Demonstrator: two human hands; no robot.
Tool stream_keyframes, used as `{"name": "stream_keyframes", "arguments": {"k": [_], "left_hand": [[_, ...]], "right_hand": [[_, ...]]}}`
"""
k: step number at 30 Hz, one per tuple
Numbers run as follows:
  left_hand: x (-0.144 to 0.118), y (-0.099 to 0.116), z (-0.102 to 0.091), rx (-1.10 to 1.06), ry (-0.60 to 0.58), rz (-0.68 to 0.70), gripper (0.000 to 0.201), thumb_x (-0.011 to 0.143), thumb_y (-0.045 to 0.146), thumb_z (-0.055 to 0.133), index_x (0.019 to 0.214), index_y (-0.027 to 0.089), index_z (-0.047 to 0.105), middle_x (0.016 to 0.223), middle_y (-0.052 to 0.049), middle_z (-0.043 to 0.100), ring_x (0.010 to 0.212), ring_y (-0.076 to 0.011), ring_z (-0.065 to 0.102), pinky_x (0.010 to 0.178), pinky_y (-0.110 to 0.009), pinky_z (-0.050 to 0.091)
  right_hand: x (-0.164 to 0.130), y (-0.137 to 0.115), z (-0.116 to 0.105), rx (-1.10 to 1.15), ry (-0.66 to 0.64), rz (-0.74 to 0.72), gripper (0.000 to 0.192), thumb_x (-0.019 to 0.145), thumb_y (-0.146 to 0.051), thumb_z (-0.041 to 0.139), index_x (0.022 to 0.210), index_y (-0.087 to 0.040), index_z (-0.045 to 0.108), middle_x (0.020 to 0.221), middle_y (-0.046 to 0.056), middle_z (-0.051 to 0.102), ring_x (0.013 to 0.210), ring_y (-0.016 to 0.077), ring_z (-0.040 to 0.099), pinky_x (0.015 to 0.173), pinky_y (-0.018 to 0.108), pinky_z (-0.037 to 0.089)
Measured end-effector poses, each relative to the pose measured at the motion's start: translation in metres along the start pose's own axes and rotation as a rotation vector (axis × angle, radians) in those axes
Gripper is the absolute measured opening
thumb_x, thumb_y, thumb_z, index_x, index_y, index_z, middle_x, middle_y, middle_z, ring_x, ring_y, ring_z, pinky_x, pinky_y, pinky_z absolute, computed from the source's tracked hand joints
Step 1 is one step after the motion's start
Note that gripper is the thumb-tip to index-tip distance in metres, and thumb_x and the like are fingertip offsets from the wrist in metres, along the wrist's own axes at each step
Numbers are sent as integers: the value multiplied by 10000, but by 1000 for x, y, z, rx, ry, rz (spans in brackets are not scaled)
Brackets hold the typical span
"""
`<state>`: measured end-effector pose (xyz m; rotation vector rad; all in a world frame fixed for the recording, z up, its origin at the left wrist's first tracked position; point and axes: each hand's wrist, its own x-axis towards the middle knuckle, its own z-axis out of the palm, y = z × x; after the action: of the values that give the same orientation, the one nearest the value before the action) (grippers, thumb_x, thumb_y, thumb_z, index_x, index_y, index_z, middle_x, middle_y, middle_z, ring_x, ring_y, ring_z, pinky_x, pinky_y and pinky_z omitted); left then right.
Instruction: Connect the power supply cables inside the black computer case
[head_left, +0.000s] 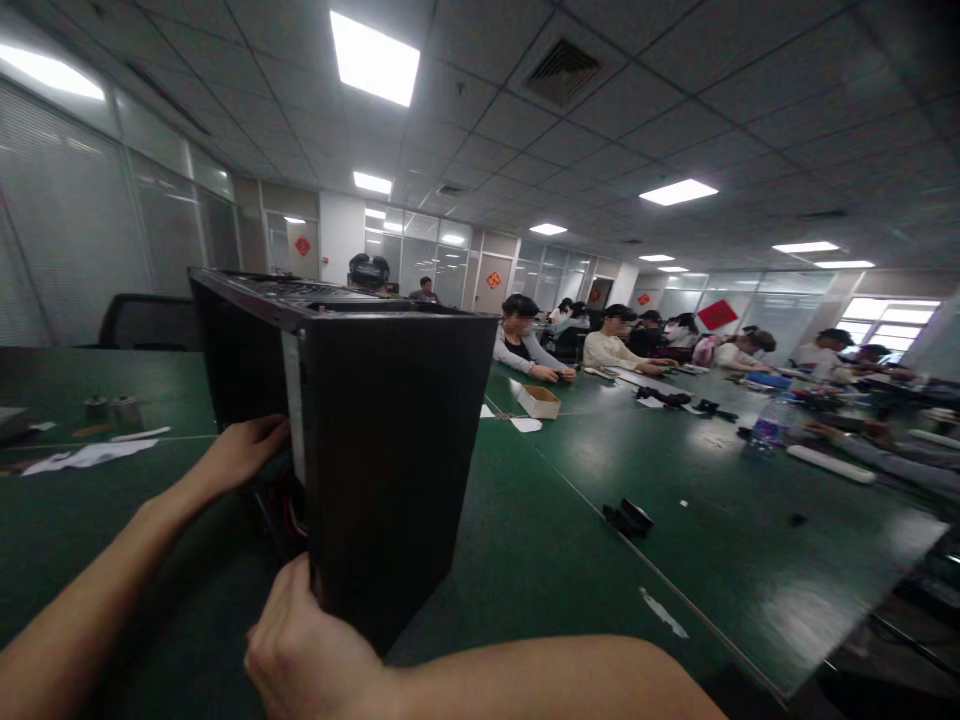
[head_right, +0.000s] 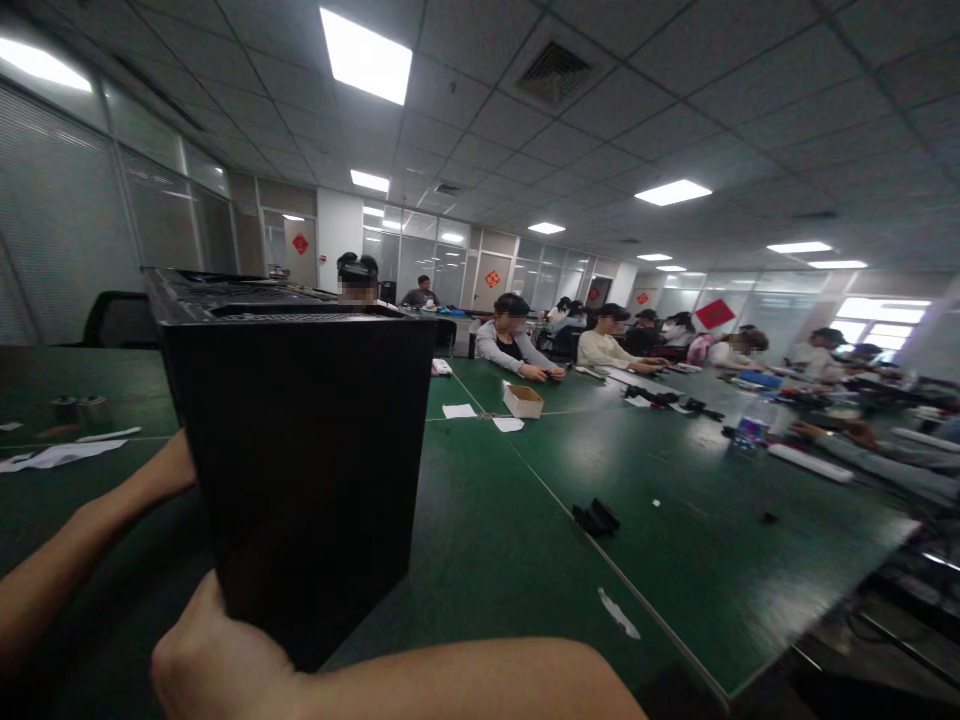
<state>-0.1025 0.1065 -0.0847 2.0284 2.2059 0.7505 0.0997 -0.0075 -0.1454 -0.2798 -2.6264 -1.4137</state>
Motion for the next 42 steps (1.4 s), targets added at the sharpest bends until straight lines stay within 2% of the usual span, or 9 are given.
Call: {"name": "stream_keyframes", "arguments": {"k": [5, 7, 9, 11, 15, 19, 25, 38, 42], "left_hand": [[3, -12, 10, 152, -164, 112, 637, 939, 450, 233, 1316, 104, 612, 1336, -162, 625, 1188, -336, 605, 971, -391, 451], [4, -14, 17, 262, -193, 219, 616, 928, 380, 233, 1365, 118, 578, 1302, -168, 647, 1152, -341, 624, 952, -410, 459], [3, -10, 24, 343, -200, 302, 611, 925, 362, 234, 1371, 124, 577, 1185, -184, 703, 1050, -344, 664, 895, -423, 474], [-1, 2, 31, 363, -192, 329, 618, 952, 427, 212, 1311, 153, 633, 1061, -176, 741, 965, -332, 686, 851, -416, 480], [-18, 41, 38, 351, -136, 324, 735, 955, 615, 166, 1055, 163, 738, 971, -167, 745, 900, -317, 697, 793, -398, 489], [-35, 71, 39, 389, -136, 333, 705, 921, 671, 261, 981, 145, 726, 908, -177, 735, 850, -330, 695, 739, -408, 504], [-47, 81, 35, 377, -240, 342, 451, 880, 534, 488, 958, 164, 734, 940, -173, 733, 888, -307, 697, 801, -399, 516], [-53, 95, 30, 435, -322, 335, 423, 896, 477, 478, 935, 154, 749, 930, -179, 726, 859, -322, 695, 779, -418, 525], [-57, 99, 32, 458, -322, 331, 416, 911, 458, 476, 946, 142, 744, 957, -185, 725, 865, -325, 697, 756, -410, 531]], "right_hand": [[-42, 13, 26, -85, 177, 199, 456, 987, -286, 374, 797, -37, 706, 753, 169, 708, 663, 240, 602, 711, 420, 474], [-61, 27, 39, -110, 256, 262, 421, 977, -269, 382, 810, -37, 690, 754, 164, 700, 646, 239, 590, 739, 425, 451], [-80, 48, 54, -88, 264, 309, 378, 979, -255, 383, 768, -91, 651, 682, 103, 653, 577, 209, 546, 735, 399, 424], [-100, 72, 72, -38, 267, 317, 352, 980, -248, 395, 700, -157, 590, 588, 31, 569, 509, 178, 480, 707, 368, 394], [-138, 112, 113, 29, 309, 324, 298, 943, -247, 446, 675, -185, 562, 560, 10, 553, 523, 154, 468, 715, 334, 364], [-164, 125, 137, 68, 330, 344, 274, 923, -255, 474, 674, -193, 572, 570, 7, 579, 542, 147, 470, 759, 324, 359], [-178, 119, 131, 130, 278, 456, 271, 951, -270, 484, 726, -181, 606, 622, 20, 613, 602, 159, 518, 825, 330, 368], [-183, 120, 118, 240, 216, 483, 322, 985, -331, 478, 741, -169, 610, 649, 31, 628, 626, 163, 540, 832, 340, 356], [-185, 119, 116, 244, 142, 502, 347, 993, -358, 469, 742, -167, 612, 665, 44, 646, 642, 170, 555, 838, 349, 345]]}}
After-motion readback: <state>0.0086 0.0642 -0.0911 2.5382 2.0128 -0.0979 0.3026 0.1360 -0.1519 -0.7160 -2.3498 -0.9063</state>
